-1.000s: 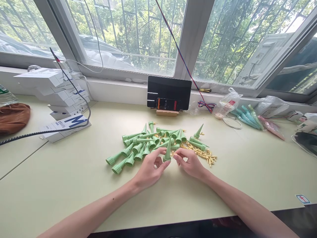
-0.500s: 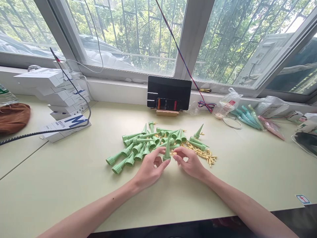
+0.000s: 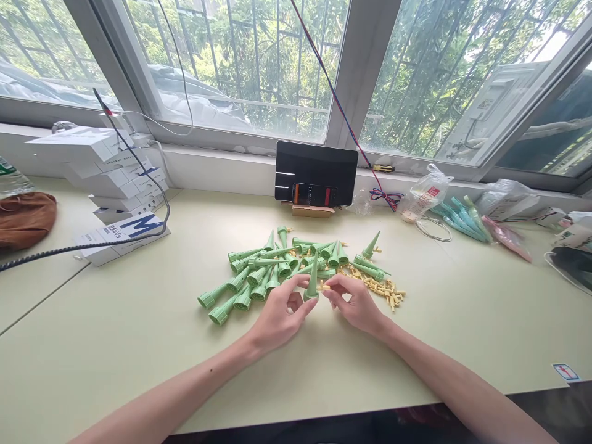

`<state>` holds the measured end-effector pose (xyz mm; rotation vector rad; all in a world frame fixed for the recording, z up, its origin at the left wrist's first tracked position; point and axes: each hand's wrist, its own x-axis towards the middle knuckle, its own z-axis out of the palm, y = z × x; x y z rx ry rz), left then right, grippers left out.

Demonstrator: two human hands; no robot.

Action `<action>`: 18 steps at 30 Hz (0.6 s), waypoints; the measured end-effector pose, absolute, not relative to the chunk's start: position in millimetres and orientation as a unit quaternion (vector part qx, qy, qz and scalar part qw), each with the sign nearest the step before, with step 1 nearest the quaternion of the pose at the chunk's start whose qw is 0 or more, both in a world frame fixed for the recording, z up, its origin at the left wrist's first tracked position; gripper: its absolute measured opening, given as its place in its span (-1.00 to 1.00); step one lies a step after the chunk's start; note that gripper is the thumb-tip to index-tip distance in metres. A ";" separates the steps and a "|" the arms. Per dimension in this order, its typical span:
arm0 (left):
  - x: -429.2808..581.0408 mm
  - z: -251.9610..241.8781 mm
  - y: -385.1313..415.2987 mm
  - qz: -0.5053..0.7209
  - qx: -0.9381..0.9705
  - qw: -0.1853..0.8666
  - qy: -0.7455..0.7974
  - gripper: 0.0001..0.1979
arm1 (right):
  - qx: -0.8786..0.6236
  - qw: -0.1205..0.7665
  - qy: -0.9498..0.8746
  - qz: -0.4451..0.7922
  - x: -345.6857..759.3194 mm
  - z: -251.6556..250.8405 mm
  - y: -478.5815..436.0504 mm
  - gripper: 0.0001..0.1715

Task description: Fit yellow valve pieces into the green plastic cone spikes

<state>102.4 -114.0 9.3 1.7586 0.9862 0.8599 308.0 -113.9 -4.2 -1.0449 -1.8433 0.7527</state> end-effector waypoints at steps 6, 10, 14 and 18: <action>102.6 11.4 -114.2 0.340 0.714 0.461 0.403 -0.65 | -0.420 0.422 -0.743 0.305 307.7 -1.6 -113.9 -0.75; 102.8 12.5 -114.2 0.341 0.712 0.464 0.401 -0.65 | -0.420 0.413 -0.756 0.284 308.1 -1.6 -113.5 -0.64; 102.8 11.0 -113.4 0.338 0.714 0.467 0.396 -0.65 | -0.418 0.406 -0.766 0.271 308.7 -3.7 -112.9 -0.56; 102.7 9.3 -112.9 0.335 0.719 0.469 0.390 -0.67 | -0.418 0.398 -0.772 0.265 309.1 -5.5 -112.6 -0.52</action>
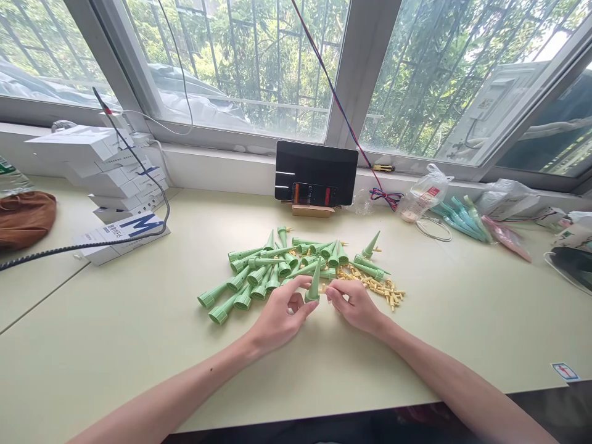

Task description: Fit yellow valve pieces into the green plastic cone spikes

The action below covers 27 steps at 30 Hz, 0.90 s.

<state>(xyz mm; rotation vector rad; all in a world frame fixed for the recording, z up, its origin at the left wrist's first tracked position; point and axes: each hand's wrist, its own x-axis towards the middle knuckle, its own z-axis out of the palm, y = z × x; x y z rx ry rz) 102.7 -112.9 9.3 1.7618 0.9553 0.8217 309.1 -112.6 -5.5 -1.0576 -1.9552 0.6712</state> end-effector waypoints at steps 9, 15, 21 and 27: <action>103.1 11.9 -114.4 0.344 0.712 0.469 0.394 -0.69 | -0.423 0.411 -0.756 0.286 307.5 -2.0 -113.5 -0.67; 103.6 10.2 -113.4 0.366 0.698 0.473 0.393 -0.71 | -0.421 0.441 -0.743 0.278 306.8 -2.7 -114.5 -0.85; 103.3 10.8 -113.7 0.363 0.702 0.466 0.398 -0.71 | -0.427 0.435 -0.738 0.289 308.1 -6.9 -113.5 -0.85; 102.6 13.5 -113.9 0.349 0.707 0.464 0.404 -0.69 | -0.423 0.433 -0.736 0.302 309.1 -8.3 -113.0 -0.83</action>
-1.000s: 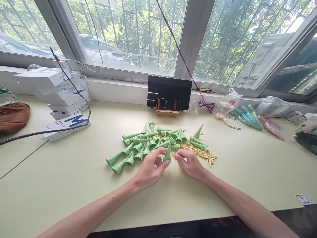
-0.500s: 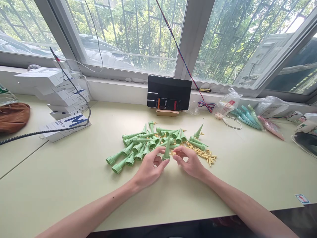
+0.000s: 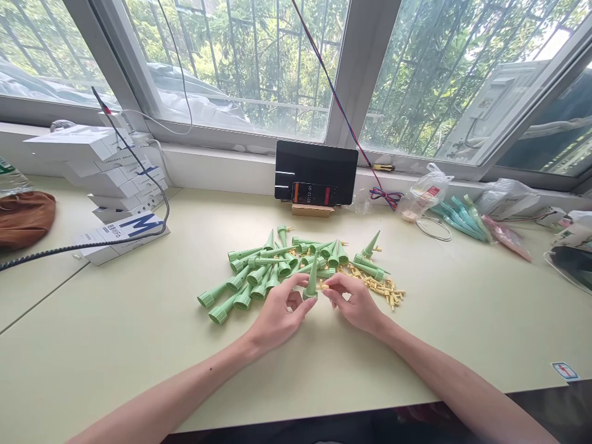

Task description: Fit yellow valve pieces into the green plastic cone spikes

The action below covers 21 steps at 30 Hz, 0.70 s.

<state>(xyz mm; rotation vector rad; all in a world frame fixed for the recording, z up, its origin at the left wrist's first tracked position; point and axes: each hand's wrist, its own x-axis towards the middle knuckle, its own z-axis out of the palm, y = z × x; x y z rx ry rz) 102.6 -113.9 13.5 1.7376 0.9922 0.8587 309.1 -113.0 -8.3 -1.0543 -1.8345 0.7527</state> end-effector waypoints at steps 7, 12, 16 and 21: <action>101.6 12.4 -113.9 0.344 0.707 0.464 0.408 -0.67 | -0.423 0.429 -0.740 0.299 308.8 -6.1 -113.0 -0.81; 101.6 14.6 -114.4 0.337 0.707 0.464 0.414 -0.66 | -0.419 0.425 -0.746 0.296 308.7 -3.0 -114.1 -0.81; 102.0 16.3 -114.5 0.338 0.712 0.462 0.408 -0.70 | -0.416 0.423 -0.750 0.292 308.4 -1.2 -114.5 -0.80; 101.9 17.6 -114.3 0.326 0.712 0.467 0.410 -0.70 | -0.411 0.426 -0.752 0.289 307.2 -0.9 -115.3 -0.79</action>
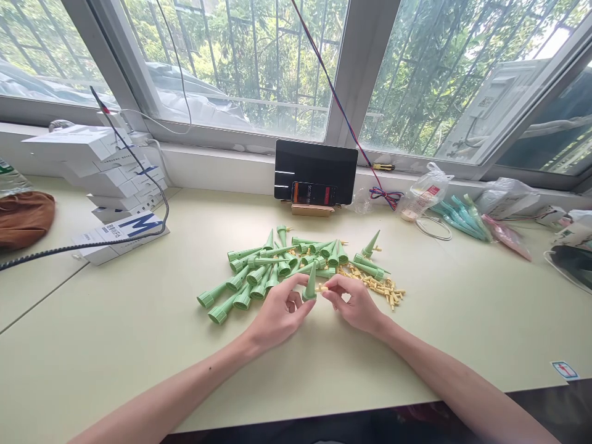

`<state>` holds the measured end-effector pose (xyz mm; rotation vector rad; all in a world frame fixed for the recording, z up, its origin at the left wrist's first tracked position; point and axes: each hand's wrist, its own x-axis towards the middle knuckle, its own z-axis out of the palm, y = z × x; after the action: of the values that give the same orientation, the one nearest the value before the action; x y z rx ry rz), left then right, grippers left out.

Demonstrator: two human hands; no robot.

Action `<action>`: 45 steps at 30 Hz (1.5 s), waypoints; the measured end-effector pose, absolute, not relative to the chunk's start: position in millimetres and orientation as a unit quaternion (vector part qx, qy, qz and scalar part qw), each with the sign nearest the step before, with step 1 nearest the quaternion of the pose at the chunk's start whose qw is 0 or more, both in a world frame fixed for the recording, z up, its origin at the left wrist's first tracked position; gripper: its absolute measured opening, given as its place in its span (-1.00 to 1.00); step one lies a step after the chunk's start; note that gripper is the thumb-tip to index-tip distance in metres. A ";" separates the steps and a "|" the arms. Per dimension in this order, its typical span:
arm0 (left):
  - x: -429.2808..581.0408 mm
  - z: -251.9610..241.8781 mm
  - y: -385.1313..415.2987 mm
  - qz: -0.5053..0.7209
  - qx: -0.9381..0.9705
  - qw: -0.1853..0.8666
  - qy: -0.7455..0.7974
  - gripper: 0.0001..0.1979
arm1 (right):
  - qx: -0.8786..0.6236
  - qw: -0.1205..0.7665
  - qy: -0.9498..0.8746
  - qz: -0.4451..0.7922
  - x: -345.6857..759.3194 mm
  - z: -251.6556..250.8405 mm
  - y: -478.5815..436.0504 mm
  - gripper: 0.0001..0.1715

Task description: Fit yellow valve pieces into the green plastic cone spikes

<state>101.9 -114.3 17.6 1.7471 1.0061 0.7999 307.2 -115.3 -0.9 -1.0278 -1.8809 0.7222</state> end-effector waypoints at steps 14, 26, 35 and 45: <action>100.4 16.9 -111.6 0.333 0.712 0.484 0.383 -0.74 | -0.380 0.413 -0.780 0.275 303.9 2.0 -118.2 -0.80; 100.4 14.3 -110.3 0.332 0.707 0.493 0.384 -0.76 | -0.385 0.417 -0.777 0.272 304.6 -0.9 -118.6 -0.83; 100.4 14.5 -112.3 0.341 0.675 0.540 0.369 -0.76 | -0.335 0.452 -0.794 0.230 305.5 -3.3 -119.1 -0.89; 101.2 17.2 -107.7 0.332 0.586 0.689 0.268 -0.72 | -0.286 0.480 -0.817 0.145 300.7 3.0 -128.4 -0.78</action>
<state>101.2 -107.7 17.2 1.3122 0.5987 0.7432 300.7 -128.4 3.0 -0.6976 -1.9920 0.3526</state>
